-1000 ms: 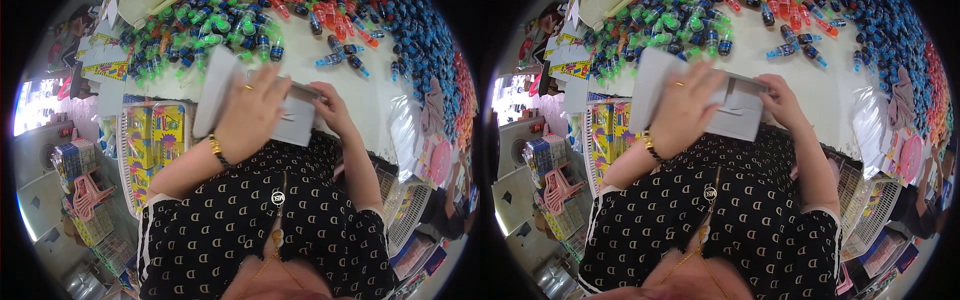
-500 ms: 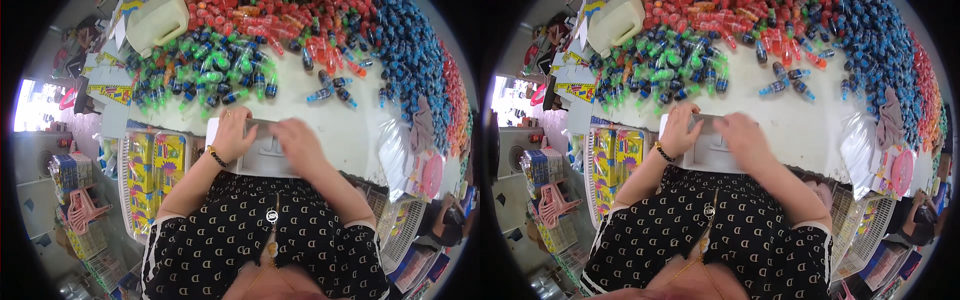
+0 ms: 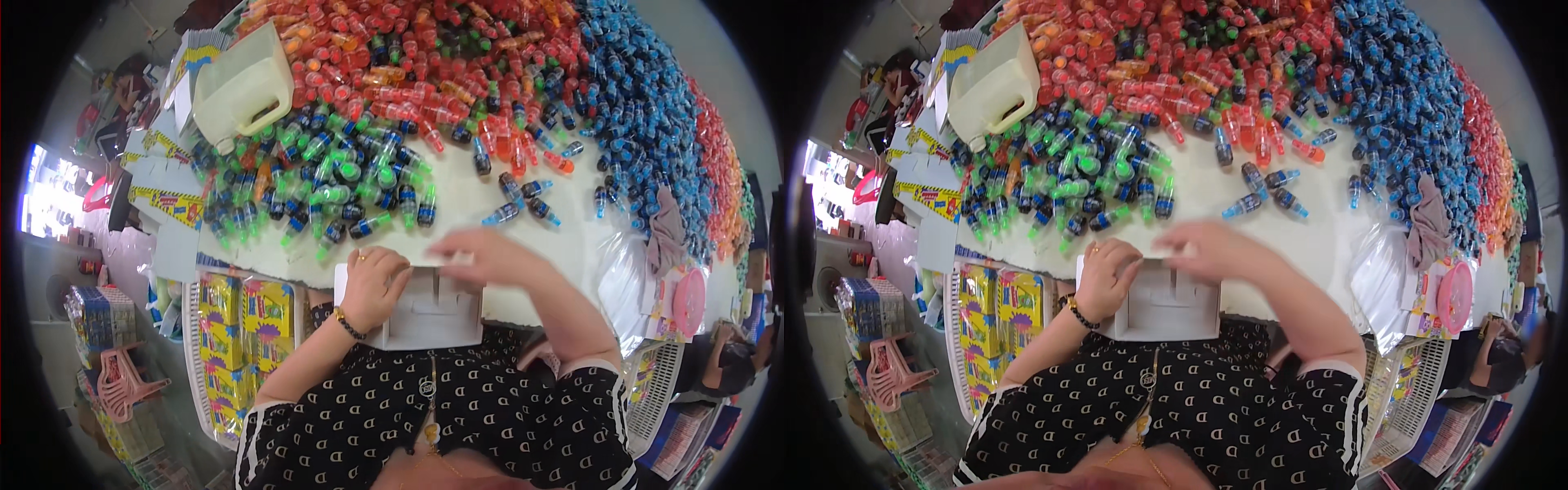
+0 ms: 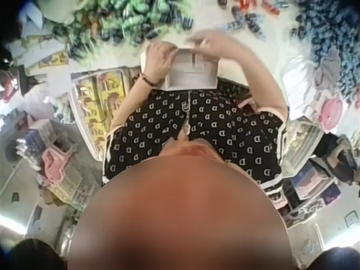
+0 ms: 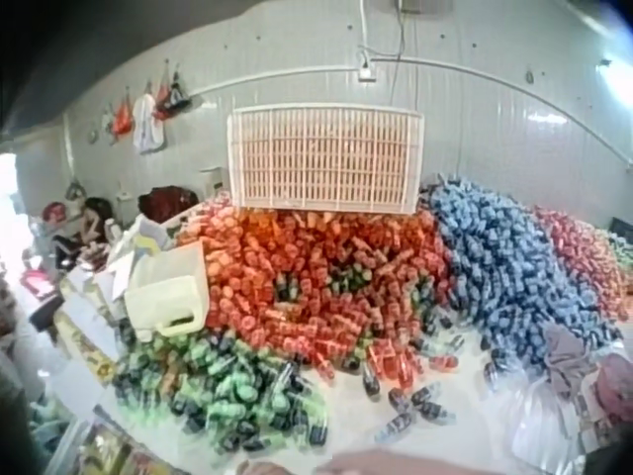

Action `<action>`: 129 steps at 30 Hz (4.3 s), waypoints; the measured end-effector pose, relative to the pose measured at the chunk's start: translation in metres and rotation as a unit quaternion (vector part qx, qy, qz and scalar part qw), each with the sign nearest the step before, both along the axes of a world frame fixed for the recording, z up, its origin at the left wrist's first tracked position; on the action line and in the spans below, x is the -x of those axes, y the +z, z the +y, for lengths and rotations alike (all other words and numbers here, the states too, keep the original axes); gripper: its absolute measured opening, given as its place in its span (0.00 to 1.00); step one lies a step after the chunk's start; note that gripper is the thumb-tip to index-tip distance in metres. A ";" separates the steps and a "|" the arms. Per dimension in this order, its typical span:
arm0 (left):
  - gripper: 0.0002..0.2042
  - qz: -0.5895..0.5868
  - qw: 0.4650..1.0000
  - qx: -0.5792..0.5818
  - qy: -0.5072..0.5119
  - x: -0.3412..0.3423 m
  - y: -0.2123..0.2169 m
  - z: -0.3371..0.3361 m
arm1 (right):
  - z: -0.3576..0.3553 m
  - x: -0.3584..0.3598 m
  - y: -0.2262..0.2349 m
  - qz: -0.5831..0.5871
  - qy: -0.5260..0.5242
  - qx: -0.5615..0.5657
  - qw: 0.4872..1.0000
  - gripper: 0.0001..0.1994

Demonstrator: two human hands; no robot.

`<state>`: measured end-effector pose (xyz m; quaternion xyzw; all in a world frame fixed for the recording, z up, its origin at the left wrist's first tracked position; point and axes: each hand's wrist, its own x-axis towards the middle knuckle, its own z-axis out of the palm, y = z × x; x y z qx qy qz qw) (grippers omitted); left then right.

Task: Sorting small colorful bottles into a tray, placing the tray into a plastic bag, and then into a cardboard box.

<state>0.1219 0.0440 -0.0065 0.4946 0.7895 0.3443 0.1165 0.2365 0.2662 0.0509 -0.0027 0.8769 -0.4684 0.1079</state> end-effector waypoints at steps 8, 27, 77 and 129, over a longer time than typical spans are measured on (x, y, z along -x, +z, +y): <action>0.08 0.035 0.998 0.044 -0.002 0.004 0.016 0.011 | 0.195 0.150 -0.034 0.119 -0.304 -0.192 0.926 0.24; 0.14 0.048 0.998 0.050 0.012 0.024 0.015 0.029 | 0.126 0.137 -0.038 0.064 -0.151 -0.245 0.955 0.29; 0.17 0.017 1.000 -0.004 -0.019 0.057 0.008 0.045 | 0.089 0.383 0.043 -0.070 0.076 -0.423 0.900 0.23; 0.14 0.079 0.995 0.061 0.013 0.043 0.014 0.051 | 0.225 0.167 -0.084 0.282 -0.388 -0.266 0.836 0.30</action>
